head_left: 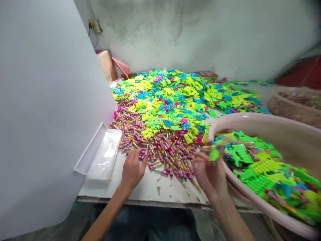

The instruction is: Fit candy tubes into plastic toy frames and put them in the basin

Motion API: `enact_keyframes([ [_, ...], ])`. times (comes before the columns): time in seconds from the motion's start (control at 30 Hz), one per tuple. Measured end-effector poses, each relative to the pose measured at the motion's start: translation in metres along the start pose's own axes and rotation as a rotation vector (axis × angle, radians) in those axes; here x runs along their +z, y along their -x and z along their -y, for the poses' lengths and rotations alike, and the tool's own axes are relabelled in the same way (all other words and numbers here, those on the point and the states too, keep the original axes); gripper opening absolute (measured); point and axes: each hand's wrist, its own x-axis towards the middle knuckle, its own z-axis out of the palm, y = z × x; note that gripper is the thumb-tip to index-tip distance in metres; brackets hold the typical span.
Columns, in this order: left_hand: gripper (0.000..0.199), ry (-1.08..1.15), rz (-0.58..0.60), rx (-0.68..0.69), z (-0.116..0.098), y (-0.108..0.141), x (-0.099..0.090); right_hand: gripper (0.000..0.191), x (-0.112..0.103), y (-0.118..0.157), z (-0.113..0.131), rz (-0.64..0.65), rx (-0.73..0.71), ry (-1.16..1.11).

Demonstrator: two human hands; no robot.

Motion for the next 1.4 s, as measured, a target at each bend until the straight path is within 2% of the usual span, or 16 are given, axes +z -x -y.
enact_keyframes([
  [0.07, 0.026, -0.108, 0.021, -0.015, 0.004, -0.003, 0.015, 0.055, -0.002, -0.003, 0.005, 0.026, -0.100, -0.032],
  [0.13, 0.021, -0.170, 0.030, -0.036, 0.005, -0.004, 0.026, 0.075, -0.006, -0.008, -0.004, 0.086, -0.138, 0.082],
  [0.17, 0.018, -0.177, 0.024, -0.044, 0.005, -0.004, 0.029, 0.079, -0.008, -0.012, -0.012, 0.118, -0.159, 0.180],
  [0.23, 0.014, -0.137, -0.011, -0.062, 0.007, -0.003, 0.032, 0.067, -0.008, -0.025, -0.029, 0.173, -0.229, 0.457],
  [0.33, 0.012, 0.050, -0.121, -0.144, 0.010, -0.002, 0.030, 0.029, 0.004, -0.057, -0.048, 0.250, -0.405, 1.006],
  [0.4, 0.014, 0.152, -0.190, -0.205, 0.013, -0.002, 0.027, 0.027, 0.020, -0.083, -0.057, 0.321, -0.526, 1.309],
  [0.5, 0.018, 0.195, -0.228, -0.240, 0.014, -0.001, 0.024, 0.042, 0.043, -0.121, -0.068, 0.375, -0.560, 1.415],
  [0.57, 0.018, 0.205, -0.231, -0.247, 0.014, 0.000, 0.023, 0.044, 0.053, -0.141, -0.075, 0.386, -0.541, 1.427],
  [0.67, 0.019, 0.231, -0.230, -0.268, 0.013, 0.001, 0.021, 0.027, 0.061, -0.160, -0.081, 0.390, -0.505, 1.418],
  [0.77, 0.022, 0.294, -0.234, -0.310, 0.012, 0.001, 0.021, 0.006, 0.065, -0.167, -0.081, 0.366, -0.474, 1.347],
  [0.8, 0.022, 0.315, -0.238, -0.328, 0.013, 0.001, 0.021, 0.004, 0.066, -0.167, -0.080, 0.346, -0.459, 1.307],
  [0.9, 0.023, 0.367, -0.261, -0.386, 0.013, 0.001, 0.019, 0.025, 0.068, -0.157, -0.077, 0.273, -0.373, 1.147],
  [1.0, 0.026, 0.429, -0.240, -0.364, 0.010, 0.003, 0.015, 0.038, 0.067, -0.131, -0.074, 0.259, -0.228, 0.975],
  [1.13, 0.028, 0.529, -0.130, -0.297, -0.006, 0.004, 0.003, 0.040, 0.061, -0.081, -0.069, 0.269, -0.037, 0.778],
  [1.27, 0.028, 0.656, -0.069, -0.378, -0.023, -0.002, -0.014, 0.037, 0.057, -0.042, -0.060, 0.310, 0.202, 0.534],
  [1.4, 0.027, 0.690, -0.053, -0.378, -0.029, -0.013, -0.032, 0.033, 0.055, -0.022, -0.053, 0.364, 0.230, 0.561],
])
